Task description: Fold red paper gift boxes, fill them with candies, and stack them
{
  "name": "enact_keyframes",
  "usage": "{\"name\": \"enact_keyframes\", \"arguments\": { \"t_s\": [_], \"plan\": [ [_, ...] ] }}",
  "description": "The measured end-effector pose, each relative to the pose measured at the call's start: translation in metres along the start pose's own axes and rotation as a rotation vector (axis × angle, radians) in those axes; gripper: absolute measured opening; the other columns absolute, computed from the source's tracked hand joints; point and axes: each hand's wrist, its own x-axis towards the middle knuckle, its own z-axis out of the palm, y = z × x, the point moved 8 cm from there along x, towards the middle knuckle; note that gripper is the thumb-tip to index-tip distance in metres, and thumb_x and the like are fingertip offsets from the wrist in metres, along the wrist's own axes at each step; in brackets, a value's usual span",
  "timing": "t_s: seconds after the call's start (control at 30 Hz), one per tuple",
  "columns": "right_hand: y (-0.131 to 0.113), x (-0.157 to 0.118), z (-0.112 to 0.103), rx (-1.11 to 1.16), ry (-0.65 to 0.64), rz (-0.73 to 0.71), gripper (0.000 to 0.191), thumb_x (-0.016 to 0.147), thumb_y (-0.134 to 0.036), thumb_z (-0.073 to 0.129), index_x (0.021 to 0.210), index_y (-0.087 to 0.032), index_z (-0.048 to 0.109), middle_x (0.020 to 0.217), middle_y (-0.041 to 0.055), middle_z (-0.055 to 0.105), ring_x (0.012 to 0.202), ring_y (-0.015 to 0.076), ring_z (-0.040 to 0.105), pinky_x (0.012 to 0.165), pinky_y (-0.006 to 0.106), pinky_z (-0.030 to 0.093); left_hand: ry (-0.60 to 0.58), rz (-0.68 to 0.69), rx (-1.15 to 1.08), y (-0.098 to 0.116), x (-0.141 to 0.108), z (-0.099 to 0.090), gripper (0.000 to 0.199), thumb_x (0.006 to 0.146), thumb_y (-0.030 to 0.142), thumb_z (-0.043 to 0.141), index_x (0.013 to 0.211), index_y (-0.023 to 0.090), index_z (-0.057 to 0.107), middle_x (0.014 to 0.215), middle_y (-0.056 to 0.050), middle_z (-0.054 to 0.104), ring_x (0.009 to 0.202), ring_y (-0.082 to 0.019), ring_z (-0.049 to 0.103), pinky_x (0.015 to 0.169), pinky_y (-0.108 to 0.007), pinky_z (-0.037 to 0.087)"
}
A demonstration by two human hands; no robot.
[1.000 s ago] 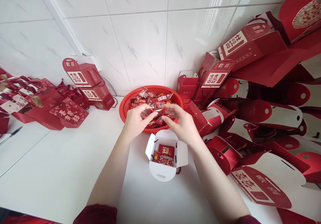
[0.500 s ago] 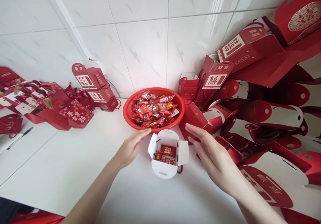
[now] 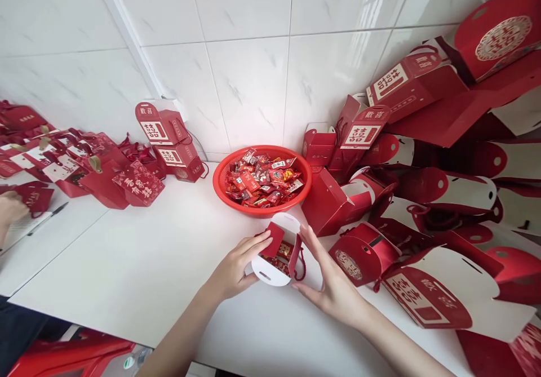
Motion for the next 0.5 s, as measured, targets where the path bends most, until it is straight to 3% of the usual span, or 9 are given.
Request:
{"name": "enact_keyframes", "arguments": {
  "t_s": [0.13,0.23,0.37,0.5],
  "plan": [
    [-0.006,0.003,0.012,-0.131,-0.043,-0.084,0.093,0.094,-0.033,0.06,0.157,-0.026,-0.009,0.16,0.0107,0.026,0.149,0.0246,0.022,0.122,0.054,0.017,0.124,0.061,0.073,0.003,-0.004,0.005,0.057,0.099,0.04,0.044,0.153,0.025,0.03,0.153,-0.01,0.039,0.136,-0.026,0.04,0.11,-0.045,0.041],
    [-0.004,0.005,0.019,-0.136,-0.058,-0.091,0.088,0.096,-0.036,0.057,0.156,-0.025,-0.006,0.151,0.0113,0.044,0.145,0.0242,0.031,0.122,0.057,0.015,0.241,0.099,0.13,0.009,-0.007,0.007,0.048,0.101,0.033,0.039,0.148,0.022,0.038,0.147,-0.013,0.044,0.129,-0.027,0.046,0.105,-0.045,0.045],
    [0.008,0.007,0.02,-0.023,0.06,-0.025,0.06,0.101,-0.032,0.046,0.152,-0.028,0.016,0.126,0.0079,0.065,0.135,0.0231,0.047,0.118,0.056,0.028,0.361,0.03,0.152,0.013,-0.009,0.009,0.035,0.097,0.018,0.042,0.13,0.021,0.053,0.131,-0.011,0.055,0.118,-0.024,0.054,0.098,-0.041,0.049],
    [0.019,0.008,0.02,0.156,0.194,0.042,0.043,0.101,-0.028,0.042,0.143,-0.026,0.033,0.119,0.0099,0.064,0.12,0.0227,0.058,0.107,0.047,0.045,0.453,-0.124,0.019,0.004,-0.009,0.013,0.029,0.096,0.016,0.043,0.122,0.022,0.053,0.121,-0.01,0.056,0.114,-0.023,0.056,0.095,-0.039,0.049]
  ]
}}
